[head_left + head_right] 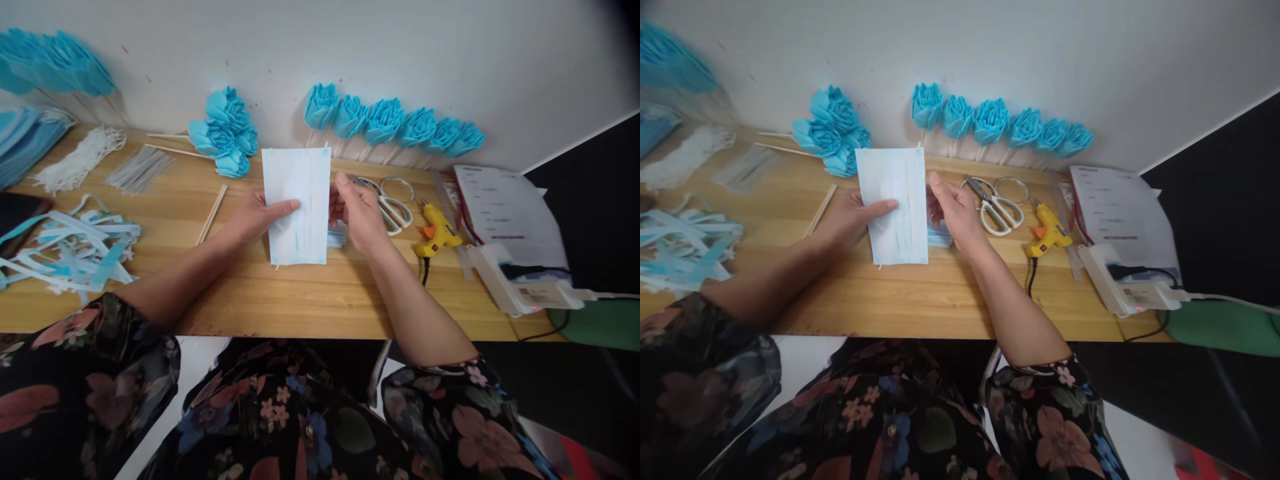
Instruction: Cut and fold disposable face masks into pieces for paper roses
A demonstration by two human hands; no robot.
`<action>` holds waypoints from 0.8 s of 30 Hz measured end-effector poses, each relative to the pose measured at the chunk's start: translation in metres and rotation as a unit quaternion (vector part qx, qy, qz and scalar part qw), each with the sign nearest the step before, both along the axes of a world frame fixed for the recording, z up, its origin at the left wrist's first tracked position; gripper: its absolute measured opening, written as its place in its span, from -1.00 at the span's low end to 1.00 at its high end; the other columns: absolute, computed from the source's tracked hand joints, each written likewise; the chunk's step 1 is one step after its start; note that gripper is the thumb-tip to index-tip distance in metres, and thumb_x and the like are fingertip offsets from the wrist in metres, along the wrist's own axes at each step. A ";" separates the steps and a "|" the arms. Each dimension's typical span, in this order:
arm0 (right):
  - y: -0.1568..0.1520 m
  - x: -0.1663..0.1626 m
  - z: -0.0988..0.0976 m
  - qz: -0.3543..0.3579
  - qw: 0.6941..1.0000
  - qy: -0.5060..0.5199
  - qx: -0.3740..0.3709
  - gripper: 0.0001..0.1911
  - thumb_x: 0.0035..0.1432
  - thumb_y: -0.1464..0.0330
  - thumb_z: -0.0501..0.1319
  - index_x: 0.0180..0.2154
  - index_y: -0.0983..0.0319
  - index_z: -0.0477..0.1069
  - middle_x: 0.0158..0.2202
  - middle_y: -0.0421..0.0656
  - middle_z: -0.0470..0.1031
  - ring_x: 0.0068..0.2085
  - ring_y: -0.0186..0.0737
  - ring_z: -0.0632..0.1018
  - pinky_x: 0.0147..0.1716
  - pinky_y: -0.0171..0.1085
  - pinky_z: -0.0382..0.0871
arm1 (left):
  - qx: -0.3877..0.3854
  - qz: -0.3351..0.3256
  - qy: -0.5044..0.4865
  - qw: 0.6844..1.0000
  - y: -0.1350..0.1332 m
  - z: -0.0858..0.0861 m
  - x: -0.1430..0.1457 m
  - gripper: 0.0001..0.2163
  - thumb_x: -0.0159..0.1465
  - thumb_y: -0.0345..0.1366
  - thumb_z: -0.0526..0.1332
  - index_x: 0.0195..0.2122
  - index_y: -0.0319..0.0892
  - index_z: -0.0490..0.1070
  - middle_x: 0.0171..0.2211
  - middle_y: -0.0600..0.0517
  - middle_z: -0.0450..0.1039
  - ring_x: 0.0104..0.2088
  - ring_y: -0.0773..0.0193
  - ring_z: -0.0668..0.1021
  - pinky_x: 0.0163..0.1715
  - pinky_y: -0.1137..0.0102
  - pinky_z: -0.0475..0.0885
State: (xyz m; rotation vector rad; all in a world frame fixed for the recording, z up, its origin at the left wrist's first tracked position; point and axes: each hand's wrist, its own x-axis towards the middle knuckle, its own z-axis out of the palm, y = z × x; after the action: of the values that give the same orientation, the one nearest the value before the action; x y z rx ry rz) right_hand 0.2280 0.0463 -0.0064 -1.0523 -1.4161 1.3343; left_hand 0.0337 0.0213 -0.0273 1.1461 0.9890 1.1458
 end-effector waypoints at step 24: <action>-0.001 0.003 0.002 -0.049 0.995 -0.068 0.060 -0.50 0.17 -0.05 0.27 -0.56 0.18 0.31 -0.62 -0.30 0.24 -0.59 -0.42 0.28 -0.60 -0.36 0.16 | -0.018 0.002 -0.009 1.000 0.001 0.002 0.000 -0.59 0.09 -0.02 0.44 -0.19 -0.25 0.55 -0.20 -0.18 0.63 -0.05 -0.20 0.64 -0.04 -0.03 0.57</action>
State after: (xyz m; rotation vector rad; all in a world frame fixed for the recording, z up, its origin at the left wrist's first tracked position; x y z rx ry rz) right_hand 0.2306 0.0451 -0.0039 -1.1343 -1.5063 1.1106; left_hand 0.0335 0.0227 -0.0257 1.1046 0.9949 1.1341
